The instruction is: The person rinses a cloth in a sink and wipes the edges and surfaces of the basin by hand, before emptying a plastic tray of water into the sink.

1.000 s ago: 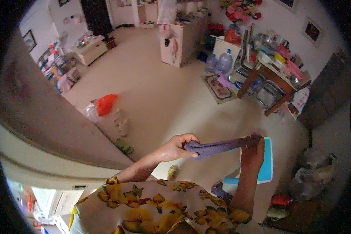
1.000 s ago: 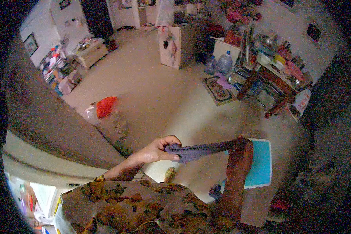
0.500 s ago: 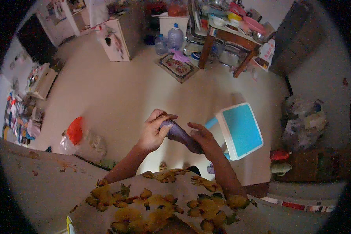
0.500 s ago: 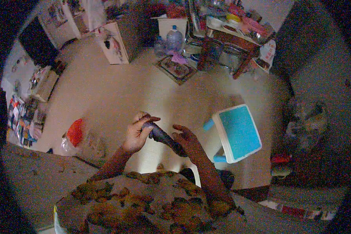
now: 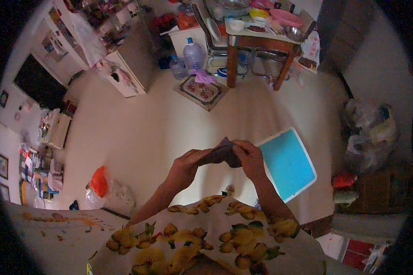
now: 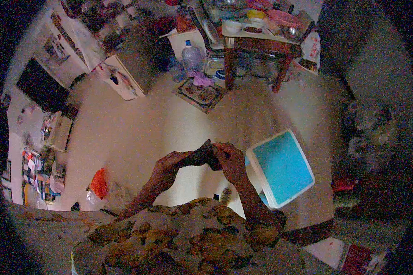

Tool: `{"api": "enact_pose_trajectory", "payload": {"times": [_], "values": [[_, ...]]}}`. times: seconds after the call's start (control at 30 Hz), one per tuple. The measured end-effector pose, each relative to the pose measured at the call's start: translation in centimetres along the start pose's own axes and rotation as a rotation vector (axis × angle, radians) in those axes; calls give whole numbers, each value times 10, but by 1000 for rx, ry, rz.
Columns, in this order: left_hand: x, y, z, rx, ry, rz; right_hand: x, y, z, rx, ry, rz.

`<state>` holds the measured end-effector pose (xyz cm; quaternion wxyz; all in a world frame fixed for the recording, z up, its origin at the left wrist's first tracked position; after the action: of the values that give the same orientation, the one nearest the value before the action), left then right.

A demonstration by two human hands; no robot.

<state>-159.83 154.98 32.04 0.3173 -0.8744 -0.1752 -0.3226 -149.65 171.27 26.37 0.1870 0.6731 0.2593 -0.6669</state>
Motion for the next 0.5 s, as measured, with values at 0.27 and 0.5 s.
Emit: {"api": "enact_pose_trajectory", "payload": {"times": [0.27,0.5], "values": [[-55,-45,28,57,1029,-758,-31,-60,12,-110,-26,-206],[-87,-84,63,-342,582,-766,-65,-110,36,-96,15,-251]]}}
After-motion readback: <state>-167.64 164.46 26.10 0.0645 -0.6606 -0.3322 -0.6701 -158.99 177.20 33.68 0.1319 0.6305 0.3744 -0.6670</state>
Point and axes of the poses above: each hand's wrist, its own y-axis away from the middle knuckle, its own z-axis out of the palm, x = y × z, the point moved 7 cm from there along -y, towards the middle knuckle, and after that the axes turned 15 degrees about x, right-handed, at the moved point
